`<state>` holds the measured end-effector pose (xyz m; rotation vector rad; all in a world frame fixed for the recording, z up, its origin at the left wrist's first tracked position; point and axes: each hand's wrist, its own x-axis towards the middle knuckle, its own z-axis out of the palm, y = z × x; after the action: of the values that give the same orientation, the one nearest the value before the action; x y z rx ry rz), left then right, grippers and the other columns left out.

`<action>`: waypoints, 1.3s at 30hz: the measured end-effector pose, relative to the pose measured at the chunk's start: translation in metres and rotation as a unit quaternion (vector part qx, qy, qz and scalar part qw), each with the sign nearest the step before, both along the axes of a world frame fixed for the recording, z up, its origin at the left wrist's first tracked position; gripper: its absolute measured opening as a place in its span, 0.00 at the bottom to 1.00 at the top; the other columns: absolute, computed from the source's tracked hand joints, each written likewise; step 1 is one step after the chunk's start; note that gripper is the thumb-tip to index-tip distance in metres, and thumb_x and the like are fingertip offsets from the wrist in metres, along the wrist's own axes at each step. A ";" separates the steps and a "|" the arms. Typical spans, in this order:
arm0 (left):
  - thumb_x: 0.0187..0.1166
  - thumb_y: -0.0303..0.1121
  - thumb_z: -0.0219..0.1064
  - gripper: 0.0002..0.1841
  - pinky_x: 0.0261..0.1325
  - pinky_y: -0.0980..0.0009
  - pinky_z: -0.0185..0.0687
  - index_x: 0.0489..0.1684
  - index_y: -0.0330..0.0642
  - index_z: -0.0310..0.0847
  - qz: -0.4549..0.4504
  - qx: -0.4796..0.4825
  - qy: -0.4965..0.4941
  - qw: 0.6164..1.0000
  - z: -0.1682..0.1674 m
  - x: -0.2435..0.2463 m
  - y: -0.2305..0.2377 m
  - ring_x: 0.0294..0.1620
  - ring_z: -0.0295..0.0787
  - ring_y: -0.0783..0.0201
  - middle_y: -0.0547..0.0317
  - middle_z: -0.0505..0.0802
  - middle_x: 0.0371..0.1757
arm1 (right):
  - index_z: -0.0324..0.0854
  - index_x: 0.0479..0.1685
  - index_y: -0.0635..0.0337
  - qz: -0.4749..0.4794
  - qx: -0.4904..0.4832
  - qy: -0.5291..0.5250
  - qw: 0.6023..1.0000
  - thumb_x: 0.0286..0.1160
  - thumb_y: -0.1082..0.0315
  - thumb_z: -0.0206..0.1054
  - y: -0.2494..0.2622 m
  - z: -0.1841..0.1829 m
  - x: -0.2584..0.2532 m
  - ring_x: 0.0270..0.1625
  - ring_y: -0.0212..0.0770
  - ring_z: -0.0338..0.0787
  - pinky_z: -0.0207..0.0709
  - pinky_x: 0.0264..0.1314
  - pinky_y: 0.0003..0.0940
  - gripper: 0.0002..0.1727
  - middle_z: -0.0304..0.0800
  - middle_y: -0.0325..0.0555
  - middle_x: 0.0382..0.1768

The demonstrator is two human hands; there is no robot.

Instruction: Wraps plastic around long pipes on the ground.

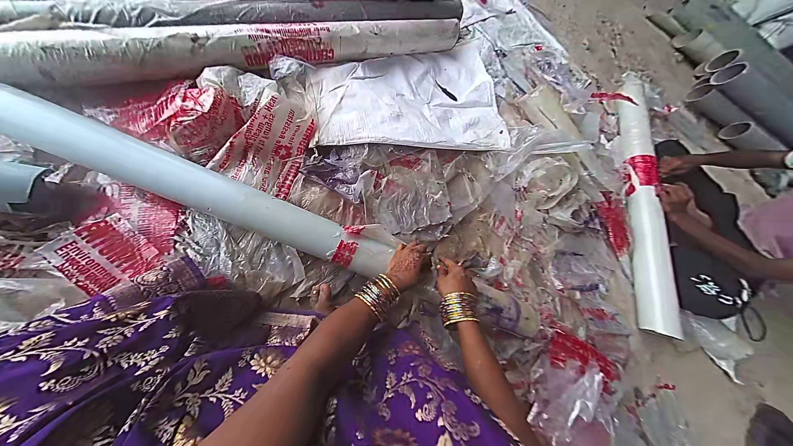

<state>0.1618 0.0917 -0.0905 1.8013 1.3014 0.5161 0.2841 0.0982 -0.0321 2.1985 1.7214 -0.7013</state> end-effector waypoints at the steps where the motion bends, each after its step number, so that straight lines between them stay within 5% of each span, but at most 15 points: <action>1: 0.78 0.29 0.65 0.12 0.77 0.39 0.64 0.51 0.33 0.91 -0.004 0.002 0.003 1.000 -0.001 0.000 -0.001 0.75 0.79 0.40 0.38 0.89 0.66 | 0.78 0.81 0.50 0.001 0.005 -0.002 1.000 0.93 0.62 0.52 -0.001 -0.003 -0.001 0.76 0.61 0.83 0.70 0.78 0.60 0.23 0.86 0.59 0.72; 13: 0.71 0.27 0.69 0.13 0.75 0.41 0.66 0.51 0.35 0.90 -0.021 0.001 0.020 1.000 0.002 -0.001 -0.004 0.73 0.79 0.42 0.43 0.89 0.65 | 0.80 0.79 0.51 -0.004 0.027 -0.065 0.997 0.92 0.64 0.50 -0.030 -0.005 -0.015 0.67 0.62 0.90 0.78 0.69 0.59 0.23 0.92 0.63 0.61; 19: 0.78 0.24 0.64 0.11 0.75 0.53 0.73 0.45 0.25 0.91 0.137 0.034 -0.219 0.965 -0.011 -0.011 0.008 0.62 0.85 0.41 0.29 0.90 0.53 | 0.79 0.79 0.55 -0.015 0.049 -0.060 0.997 0.93 0.64 0.50 -0.045 -0.005 -0.017 0.65 0.66 0.90 0.78 0.67 0.61 0.23 0.92 0.67 0.59; 25: 0.81 0.26 0.63 0.12 0.75 0.56 0.73 0.46 0.24 0.90 0.132 0.069 -0.232 0.961 -0.014 -0.015 0.005 0.60 0.85 0.41 0.30 0.90 0.51 | 0.75 0.83 0.53 -0.009 0.080 -0.066 0.995 0.92 0.66 0.51 -0.056 -0.013 -0.015 0.60 0.67 0.92 0.79 0.63 0.63 0.24 0.94 0.66 0.55; 28: 0.84 0.28 0.61 0.14 0.74 0.57 0.73 0.51 0.24 0.88 0.143 0.058 -0.257 0.954 -0.013 -0.018 0.005 0.60 0.85 0.43 0.30 0.89 0.53 | 0.81 0.76 0.59 -0.038 0.144 0.003 0.989 0.89 0.68 0.55 -0.059 -0.016 -0.004 0.58 0.69 0.92 0.76 0.65 0.66 0.21 0.94 0.67 0.52; 30: 0.84 0.29 0.59 0.16 0.69 0.59 0.75 0.53 0.23 0.87 0.156 0.055 -0.285 0.944 -0.016 -0.020 0.008 0.57 0.85 0.48 0.33 0.89 0.51 | 0.81 0.76 0.63 -0.074 0.216 0.069 0.971 0.89 0.69 0.56 -0.057 -0.020 0.005 0.58 0.69 0.92 0.75 0.67 0.67 0.21 0.94 0.69 0.54; 33: 0.85 0.28 0.56 0.16 0.67 0.66 0.76 0.54 0.22 0.85 0.174 0.014 -0.343 0.923 -0.021 -0.024 0.008 0.56 0.85 0.60 0.39 0.90 0.53 | 0.75 0.80 0.68 -0.081 0.342 0.094 0.931 0.89 0.69 0.55 -0.047 -0.031 0.014 0.46 0.70 0.93 0.79 0.55 0.68 0.24 0.94 0.70 0.47; 36: 0.85 0.23 0.55 0.10 0.51 0.77 0.80 0.50 0.25 0.81 0.202 -0.072 -0.447 0.868 -0.015 -0.028 0.006 0.39 0.81 0.77 0.59 0.86 0.41 | 0.78 0.72 0.75 -0.076 0.397 0.114 0.907 0.89 0.68 0.56 -0.027 -0.052 0.019 0.48 0.70 0.94 0.81 0.58 0.65 0.22 0.93 0.72 0.49; 39: 0.83 0.20 0.54 0.07 0.38 0.80 0.79 0.42 0.35 0.79 0.227 -0.112 -0.520 0.816 -0.011 -0.033 0.001 0.27 0.78 0.80 0.72 0.83 0.28 | 0.82 0.61 0.78 -0.050 0.422 0.119 0.898 0.87 0.69 0.58 -0.014 -0.072 0.016 0.49 0.68 0.94 0.82 0.59 0.63 0.19 0.93 0.71 0.46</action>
<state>0.1287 0.0928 -0.1012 0.7162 0.8938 1.3144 0.2997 0.0838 -0.1045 2.8529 2.3715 -0.2446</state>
